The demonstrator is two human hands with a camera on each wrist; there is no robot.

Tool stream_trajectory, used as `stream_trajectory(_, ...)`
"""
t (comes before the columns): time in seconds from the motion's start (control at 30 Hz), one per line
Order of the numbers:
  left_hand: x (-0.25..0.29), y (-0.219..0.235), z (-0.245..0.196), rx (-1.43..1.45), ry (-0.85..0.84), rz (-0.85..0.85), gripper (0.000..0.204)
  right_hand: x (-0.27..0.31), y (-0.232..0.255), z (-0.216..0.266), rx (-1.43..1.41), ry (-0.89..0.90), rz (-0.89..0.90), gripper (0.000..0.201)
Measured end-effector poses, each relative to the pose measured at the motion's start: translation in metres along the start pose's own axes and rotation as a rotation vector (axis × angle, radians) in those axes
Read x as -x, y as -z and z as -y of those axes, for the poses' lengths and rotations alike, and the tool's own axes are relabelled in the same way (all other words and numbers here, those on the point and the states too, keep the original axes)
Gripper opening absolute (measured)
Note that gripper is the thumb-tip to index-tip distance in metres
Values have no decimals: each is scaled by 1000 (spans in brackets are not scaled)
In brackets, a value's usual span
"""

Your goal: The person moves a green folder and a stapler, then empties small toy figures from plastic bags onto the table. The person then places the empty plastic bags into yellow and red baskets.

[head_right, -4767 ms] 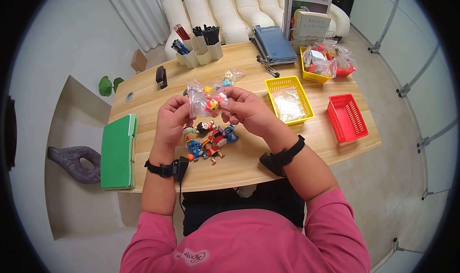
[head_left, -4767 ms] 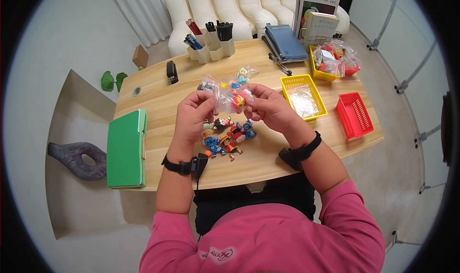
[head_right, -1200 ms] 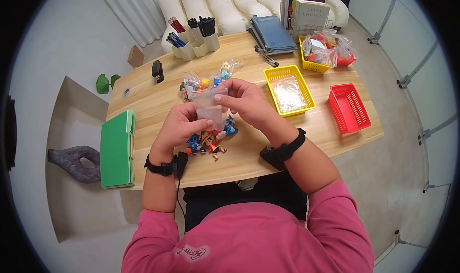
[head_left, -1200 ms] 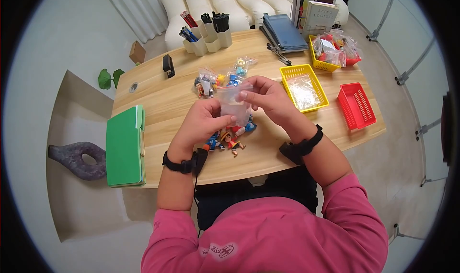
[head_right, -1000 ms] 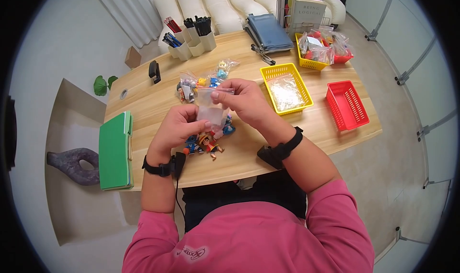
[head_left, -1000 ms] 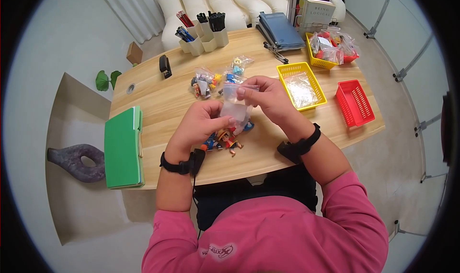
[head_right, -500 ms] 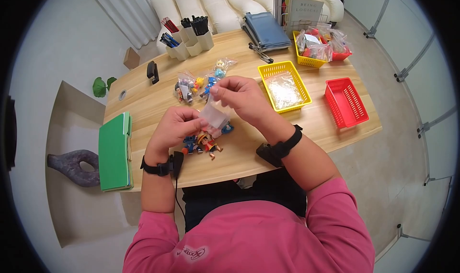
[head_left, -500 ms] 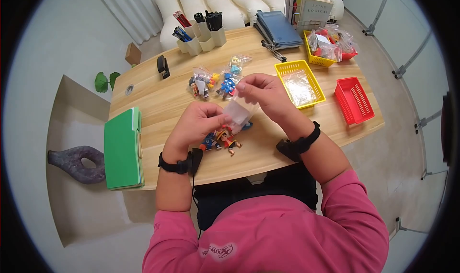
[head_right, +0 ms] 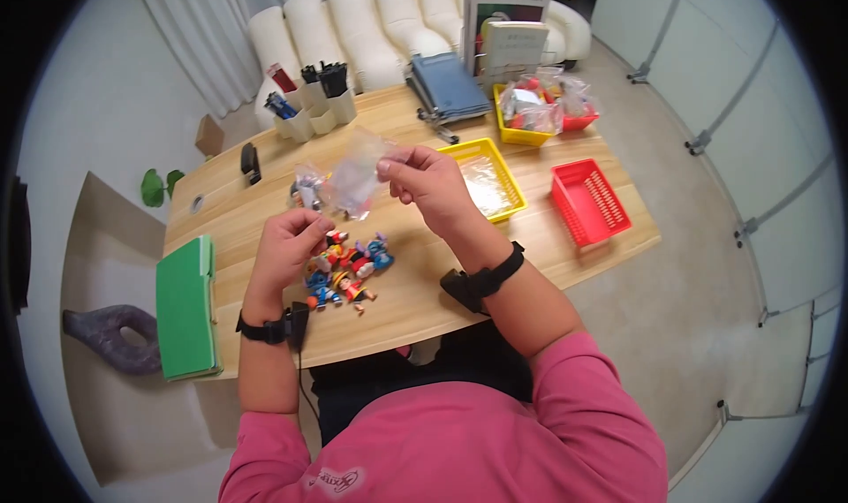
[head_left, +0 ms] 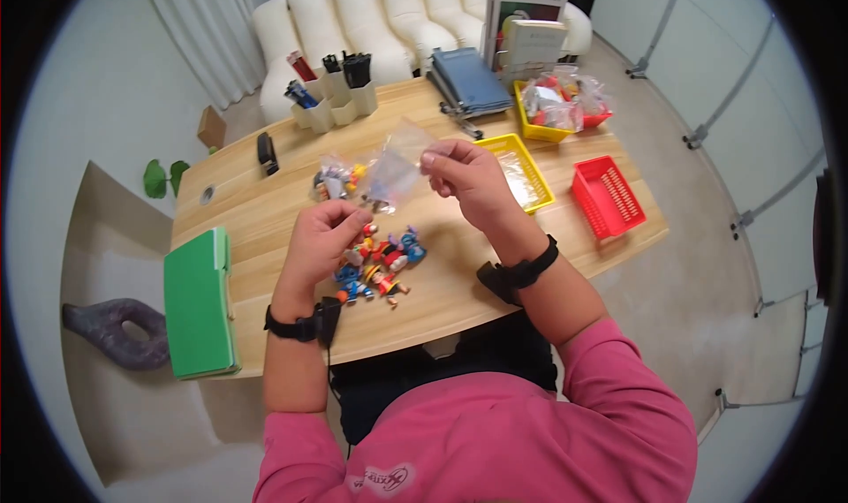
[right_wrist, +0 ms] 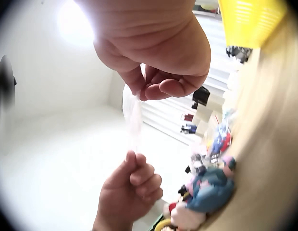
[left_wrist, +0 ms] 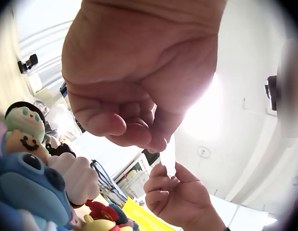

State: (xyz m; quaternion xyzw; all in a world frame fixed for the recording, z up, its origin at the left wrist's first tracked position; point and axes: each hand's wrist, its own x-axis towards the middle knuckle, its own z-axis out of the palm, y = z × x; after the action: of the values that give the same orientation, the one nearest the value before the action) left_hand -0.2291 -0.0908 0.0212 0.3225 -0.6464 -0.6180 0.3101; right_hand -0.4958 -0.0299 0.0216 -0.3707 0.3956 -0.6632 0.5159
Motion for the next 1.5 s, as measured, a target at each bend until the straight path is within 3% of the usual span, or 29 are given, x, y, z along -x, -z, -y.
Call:
stream_trajectory(0.1,-3,6,6,18,-46,-10,18,5,25,47,127,80,-28,19)
stream_trajectory(0.27,2,6,-6,16,-27,-79,17,9,68,126,633,-35,-36,28)
stream_trajectory(0.43,3,2,-8,18,-21,-86,18,-7,109,125,1078,-198,-17,36)
stream_trajectory(0.6,1,3,-4,34,-22,-89,18,-16,113,110,1225,-366,71,43)
stream_trajectory(0.63,0,4,-4,36,-17,-89,18,-14,107,111,1228,-364,74,43)
stream_trajectory(0.7,0,7,-3,11,-15,-95,18,-7,93,107,1592,-145,-80,53)
stream_trajectory(0.73,-1,8,-3,-14,-11,-97,18,-2,83,108,1594,-142,-79,53)
stream_trajectory(0.8,-3,11,-1,-11,-11,-106,17,8,65,111,1678,140,-164,55)
stream_trajectory(0.83,-3,11,0,-12,-8,-112,17,8,61,110,1679,140,-163,55)
stream_trajectory(0.9,-4,11,-1,-8,-8,-118,17,9,55,108,1674,-166,119,47)
stream_trajectory(0.93,-3,11,-1,-4,-8,-125,17,12,50,108,1699,-187,238,37)
stream_trajectory(1.03,-2,11,-1,32,-36,-132,17,11,46,95,1825,-66,181,31)
stream_trajectory(1.1,-3,13,0,34,-34,-156,18,14,12,94,1818,-15,132,26)
stream_trajectory(1.17,-6,15,5,55,-28,-146,18,13,-14,77,1622,108,181,26)
stream_trajectory(1.3,-7,13,6,42,-11,-165,18,-7,-66,29,1747,45,251,39)
stream_trajectory(1.37,-6,13,4,35,-16,-165,19,-21,-84,5,1837,-146,232,44)
stream_trajectory(1.5,-6,18,7,33,-24,-175,20,-37,-79,-30,1757,-118,205,45)
